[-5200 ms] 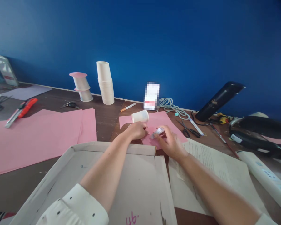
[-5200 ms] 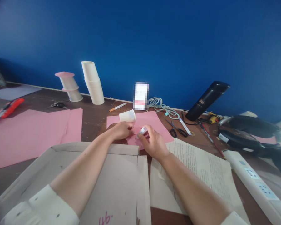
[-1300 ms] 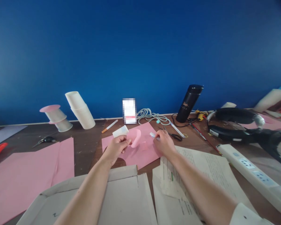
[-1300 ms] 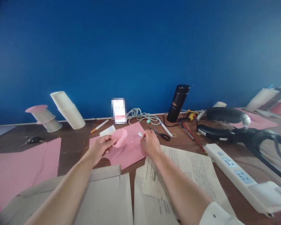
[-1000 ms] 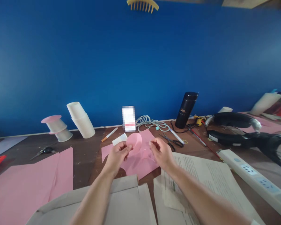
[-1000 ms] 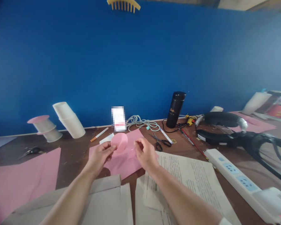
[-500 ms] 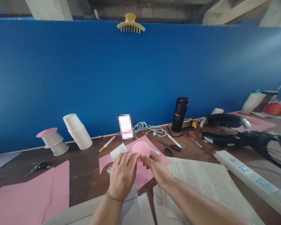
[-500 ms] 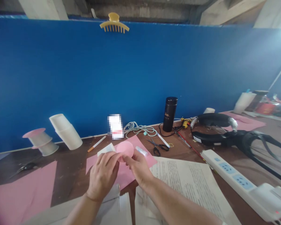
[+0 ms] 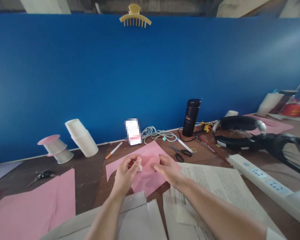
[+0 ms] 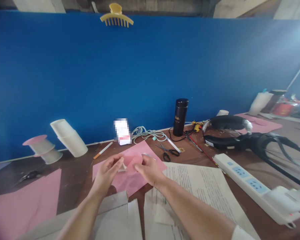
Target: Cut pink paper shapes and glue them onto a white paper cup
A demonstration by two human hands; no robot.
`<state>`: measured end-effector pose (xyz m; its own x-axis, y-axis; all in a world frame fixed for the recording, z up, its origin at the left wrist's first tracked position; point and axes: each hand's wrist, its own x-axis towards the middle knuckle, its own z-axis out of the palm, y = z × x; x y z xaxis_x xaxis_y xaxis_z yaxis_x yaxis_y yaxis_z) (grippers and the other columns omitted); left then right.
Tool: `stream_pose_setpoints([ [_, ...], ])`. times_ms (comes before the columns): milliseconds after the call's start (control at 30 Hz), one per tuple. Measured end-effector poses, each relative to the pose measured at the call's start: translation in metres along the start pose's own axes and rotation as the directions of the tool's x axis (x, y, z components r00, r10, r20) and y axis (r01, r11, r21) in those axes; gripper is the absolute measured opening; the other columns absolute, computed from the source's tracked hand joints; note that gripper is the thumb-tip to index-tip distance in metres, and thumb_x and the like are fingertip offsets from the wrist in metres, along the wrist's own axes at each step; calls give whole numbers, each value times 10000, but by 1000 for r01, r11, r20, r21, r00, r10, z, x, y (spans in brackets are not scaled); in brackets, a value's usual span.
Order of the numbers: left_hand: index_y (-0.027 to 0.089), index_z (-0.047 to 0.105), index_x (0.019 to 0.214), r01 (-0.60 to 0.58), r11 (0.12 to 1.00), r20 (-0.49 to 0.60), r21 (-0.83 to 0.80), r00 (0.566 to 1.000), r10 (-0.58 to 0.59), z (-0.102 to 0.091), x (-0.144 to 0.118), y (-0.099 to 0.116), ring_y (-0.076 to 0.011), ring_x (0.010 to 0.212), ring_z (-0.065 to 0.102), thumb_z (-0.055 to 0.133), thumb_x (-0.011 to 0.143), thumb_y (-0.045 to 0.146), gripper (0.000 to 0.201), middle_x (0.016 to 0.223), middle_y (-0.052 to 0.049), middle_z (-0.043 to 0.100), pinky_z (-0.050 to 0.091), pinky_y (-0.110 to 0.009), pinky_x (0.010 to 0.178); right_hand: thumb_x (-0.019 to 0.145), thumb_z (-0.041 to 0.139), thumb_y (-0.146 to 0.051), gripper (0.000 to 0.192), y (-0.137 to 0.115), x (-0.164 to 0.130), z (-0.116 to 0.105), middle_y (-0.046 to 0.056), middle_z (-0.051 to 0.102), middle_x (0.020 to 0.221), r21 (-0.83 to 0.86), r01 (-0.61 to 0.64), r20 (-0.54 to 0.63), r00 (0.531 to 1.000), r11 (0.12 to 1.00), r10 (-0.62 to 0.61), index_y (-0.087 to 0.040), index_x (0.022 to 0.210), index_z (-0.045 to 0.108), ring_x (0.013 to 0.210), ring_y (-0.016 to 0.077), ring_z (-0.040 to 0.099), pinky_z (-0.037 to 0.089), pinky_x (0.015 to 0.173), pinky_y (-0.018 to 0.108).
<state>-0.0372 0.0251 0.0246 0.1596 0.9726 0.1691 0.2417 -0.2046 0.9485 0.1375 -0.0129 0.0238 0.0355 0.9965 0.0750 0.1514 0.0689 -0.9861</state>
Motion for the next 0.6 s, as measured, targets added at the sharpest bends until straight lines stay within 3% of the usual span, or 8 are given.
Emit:
stream_pose_setpoints([
  [167, 165, 671, 887, 45, 999, 44, 25, 998, -46, 3, 0, 0, -156, 661, 562, 603, 727, 462, 344, 796, -46, 660, 415, -247, 580, 721, 536, -231, 74, -7, -3, -1, -22, 565, 662, 9, -31, 6, 1000, 999, 31, -178, 691, 578, 611, 113, 498, 357, 540, 214],
  [333, 165, 655, 785, 120, 992, 88, -42, 989, -116, 6, -2, 2, -81, 471, 402, 618, 704, 493, 339, 651, -14, 608, 291, -211, 450, 732, 568, -280, 101, -9, -2, -3, -30, 556, 651, -6, -36, -9, 999, 999, 36, -184, 703, 580, 597, 109, 485, 356, 539, 216],
  [600, 147, 630, 767, 237, 935, 125, -265, 970, -210, 7, -4, 7, -44, 468, 307, 664, 676, 460, 328, 653, 2, 545, 239, -196, 436, 777, 560, -386, 236, -4, 2, -4, -42, 489, 591, 55, 13, -21, 1000, 998, -12, -187, 658, 512, 538, 96, 431, 317, 506, 219],
])
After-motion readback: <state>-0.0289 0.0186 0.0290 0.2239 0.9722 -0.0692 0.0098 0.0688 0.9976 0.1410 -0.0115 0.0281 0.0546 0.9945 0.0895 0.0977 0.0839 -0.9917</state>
